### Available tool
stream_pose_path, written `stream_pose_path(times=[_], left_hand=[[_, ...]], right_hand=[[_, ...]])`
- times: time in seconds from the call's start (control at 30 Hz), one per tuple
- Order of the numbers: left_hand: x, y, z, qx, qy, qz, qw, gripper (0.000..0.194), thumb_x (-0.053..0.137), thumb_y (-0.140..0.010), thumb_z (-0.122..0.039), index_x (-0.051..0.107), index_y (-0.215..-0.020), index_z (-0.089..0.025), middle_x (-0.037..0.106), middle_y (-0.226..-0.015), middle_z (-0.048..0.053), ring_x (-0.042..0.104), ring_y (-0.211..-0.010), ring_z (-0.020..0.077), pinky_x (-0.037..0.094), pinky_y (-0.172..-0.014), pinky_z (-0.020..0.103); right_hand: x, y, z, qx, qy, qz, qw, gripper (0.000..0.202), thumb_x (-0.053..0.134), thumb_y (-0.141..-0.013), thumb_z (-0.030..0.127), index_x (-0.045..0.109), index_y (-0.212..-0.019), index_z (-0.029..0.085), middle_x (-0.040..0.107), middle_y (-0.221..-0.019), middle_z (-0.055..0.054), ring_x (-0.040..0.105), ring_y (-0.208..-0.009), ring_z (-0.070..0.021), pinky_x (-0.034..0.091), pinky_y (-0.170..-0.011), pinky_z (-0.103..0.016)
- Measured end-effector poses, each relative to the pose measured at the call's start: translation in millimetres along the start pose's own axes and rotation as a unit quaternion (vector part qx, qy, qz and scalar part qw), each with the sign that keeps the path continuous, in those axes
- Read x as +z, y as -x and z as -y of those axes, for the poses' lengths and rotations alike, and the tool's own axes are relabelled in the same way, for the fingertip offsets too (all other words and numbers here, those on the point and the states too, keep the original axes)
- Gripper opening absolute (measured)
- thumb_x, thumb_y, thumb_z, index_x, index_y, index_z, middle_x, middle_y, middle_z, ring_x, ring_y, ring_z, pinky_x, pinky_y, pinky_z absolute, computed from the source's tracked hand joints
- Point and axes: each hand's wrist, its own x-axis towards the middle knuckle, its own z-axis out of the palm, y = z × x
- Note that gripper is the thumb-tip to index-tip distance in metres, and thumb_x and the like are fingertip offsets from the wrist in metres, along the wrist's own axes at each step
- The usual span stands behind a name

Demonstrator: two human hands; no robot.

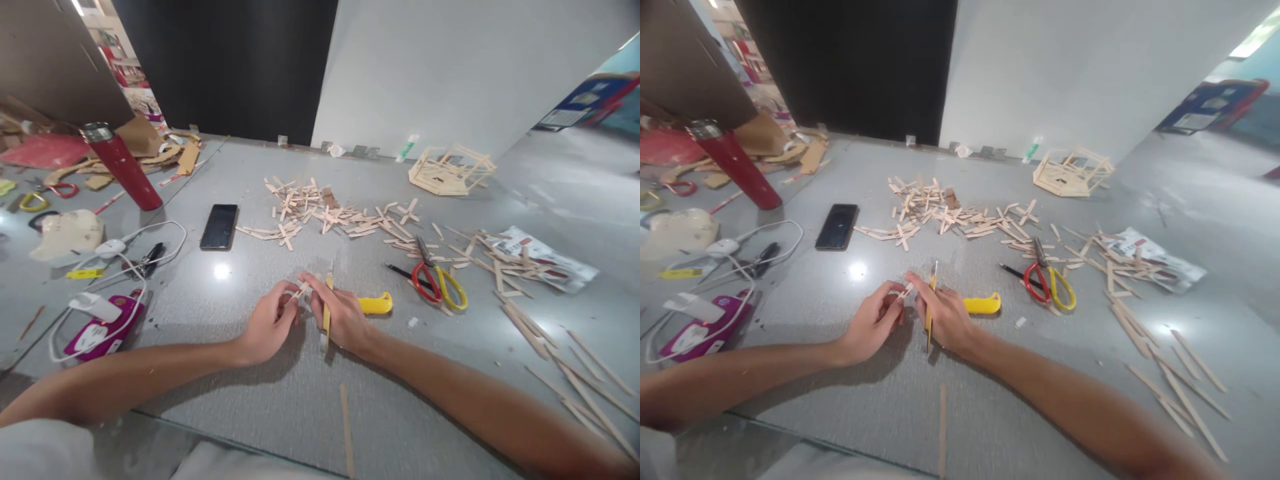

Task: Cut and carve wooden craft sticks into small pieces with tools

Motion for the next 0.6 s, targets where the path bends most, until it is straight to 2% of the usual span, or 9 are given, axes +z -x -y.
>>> stream_pose_path(times=[0.33,0.5,0.6], left_hand=[[-0.4,0.0,3.2,-0.011,0.019,-0.001,1.000,0.022,0.043,-0.103,-0.039,0.052,-0.108,-0.020,0.055,-0.066,-0.004,0.048,-0.051,0.0094,0.037,-0.052,0.021],[0.8,-0.7,1.3,-0.025,0.043,-0.006,0.999,0.028,0.046,-0.101,-0.044,0.053,-0.109,-0.018,0.057,-0.071,-0.002,0.045,-0.049,0.0079,0.035,-0.048,0.020],[2.3,-1.3,3.4,-0.022,0.061,-0.029,0.997,0.029,0.045,-0.100,-0.045,0.051,-0.113,-0.019,0.056,-0.079,-0.002,0.043,-0.046,0.0059,0.034,-0.045,0.020]], right_hand=[[-1.3,-1.6,0.5,0.011,-0.010,0.015,1.000,0.047,0.036,-0.102,0.018,0.046,-0.148,0.019,0.071,-0.072,0.001,0.063,-0.058,-0.0126,0.051,-0.062,-0.024],[0.3,-1.9,4.0,0.022,0.018,-0.010,1.000,0.044,0.038,-0.100,0.017,0.053,-0.141,0.020,0.072,-0.073,0.001,0.063,-0.059,-0.0132,0.052,-0.064,-0.025],[-7.3,-8.9,2.3,0.040,0.043,-0.037,0.998,0.042,0.039,-0.099,0.018,0.056,-0.138,0.019,0.073,-0.076,-0.002,0.066,-0.063,-0.0148,0.052,-0.066,-0.027]])
